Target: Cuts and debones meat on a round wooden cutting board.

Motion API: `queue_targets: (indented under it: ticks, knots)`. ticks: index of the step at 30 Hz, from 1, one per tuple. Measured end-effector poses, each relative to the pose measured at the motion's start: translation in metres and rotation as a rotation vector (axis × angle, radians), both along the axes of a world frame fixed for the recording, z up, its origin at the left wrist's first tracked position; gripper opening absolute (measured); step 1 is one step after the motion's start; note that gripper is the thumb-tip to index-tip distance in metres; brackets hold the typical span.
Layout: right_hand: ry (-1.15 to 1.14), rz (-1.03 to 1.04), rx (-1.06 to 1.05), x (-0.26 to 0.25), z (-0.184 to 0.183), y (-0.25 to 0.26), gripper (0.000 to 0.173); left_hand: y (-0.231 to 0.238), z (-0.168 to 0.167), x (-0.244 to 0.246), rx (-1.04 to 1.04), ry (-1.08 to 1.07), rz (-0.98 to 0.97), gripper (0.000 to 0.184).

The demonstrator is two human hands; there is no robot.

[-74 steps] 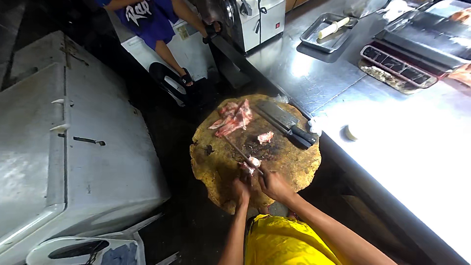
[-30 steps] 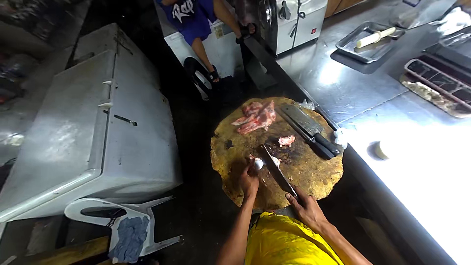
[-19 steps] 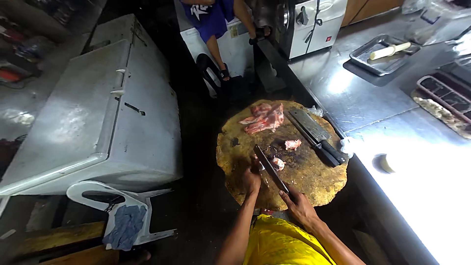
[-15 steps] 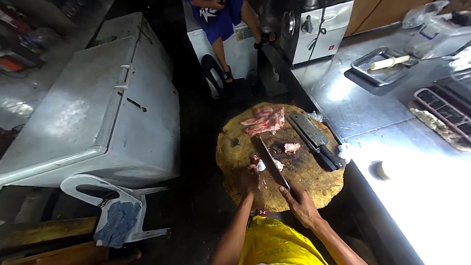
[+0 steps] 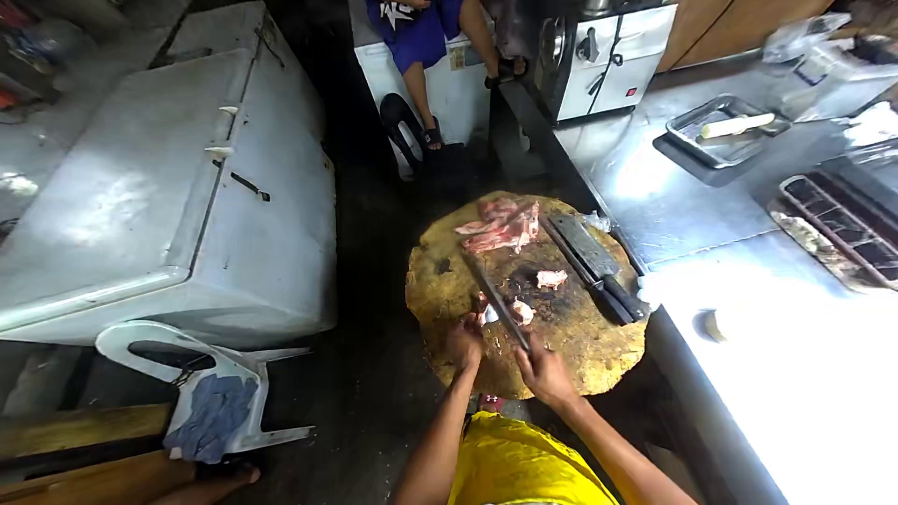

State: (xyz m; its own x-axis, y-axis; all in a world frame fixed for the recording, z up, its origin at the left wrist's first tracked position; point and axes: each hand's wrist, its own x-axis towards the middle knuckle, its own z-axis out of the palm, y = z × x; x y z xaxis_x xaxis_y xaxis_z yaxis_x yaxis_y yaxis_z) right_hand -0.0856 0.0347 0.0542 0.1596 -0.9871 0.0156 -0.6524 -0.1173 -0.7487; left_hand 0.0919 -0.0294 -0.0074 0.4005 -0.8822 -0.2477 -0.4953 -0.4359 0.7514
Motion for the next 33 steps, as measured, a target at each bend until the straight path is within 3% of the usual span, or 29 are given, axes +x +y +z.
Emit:
queue_targets:
  ticks: [2, 5, 8, 12, 16, 19, 21, 23, 25, 28, 31, 33]
  knots:
    - [0.224, -0.016, 0.376, 0.005, -0.028, 0.001, 0.051, 0.002, 0.006, -0.001, 0.037, -0.001, 0.001, 0.030]
    - [0.324, 0.014, 0.470, 0.016, -0.024, 0.003, 0.055, 0.003, 0.015, -0.006, 0.080, -0.027, -0.010, 0.035]
    - [0.243, 0.027, 0.473, 0.011, -0.020, -0.001, 0.055, -0.004, 0.021, -0.012, 0.127, -0.063, -0.040, 0.039]
    - [0.028, -0.021, 0.416, -0.003, 0.019, -0.001, 0.055, -0.006, 0.015, -0.009, 0.109, -0.074, -0.086, 0.035]
    - [-0.089, -0.039, 0.102, -0.004, 0.060, 0.006, 0.054, -0.005, -0.019, -0.001, -0.126, 0.058, -0.112, 0.033]
    - [-0.130, -0.035, -0.102, 0.005, 0.048, 0.008, 0.048, -0.006, -0.011, -0.001, -0.110, 0.067, -0.097, 0.033]
    - [0.004, -0.023, 0.022, 0.008, 0.018, 0.008, 0.050, -0.005, -0.002, 0.001, -0.037, 0.009, -0.124, 0.035]
    - [0.186, 0.027, 0.388, 0.009, -0.004, -0.002, 0.053, -0.009, 0.006, 0.001, 0.043, -0.063, -0.102, 0.045]
    - [0.189, 0.032, 0.551, 0.006, -0.012, -0.007, 0.055, -0.014, 0.012, 0.001, 0.099, -0.079, -0.126, 0.058]
    - [-0.064, -0.062, 0.563, -0.013, -0.004, 0.013, 0.054, -0.024, 0.015, -0.003, 0.193, -0.158, -0.341, 0.078]
    - [-0.267, -0.259, 0.473, -0.030, 0.006, 0.054, 0.050, -0.031, 0.005, -0.018, 0.136, -0.279, -0.587, 0.104]
    - [-0.327, -0.416, 0.389, -0.036, 0.000, 0.077, 0.048, -0.037, -0.001, -0.034, 0.069, -0.375, -0.648, 0.103]
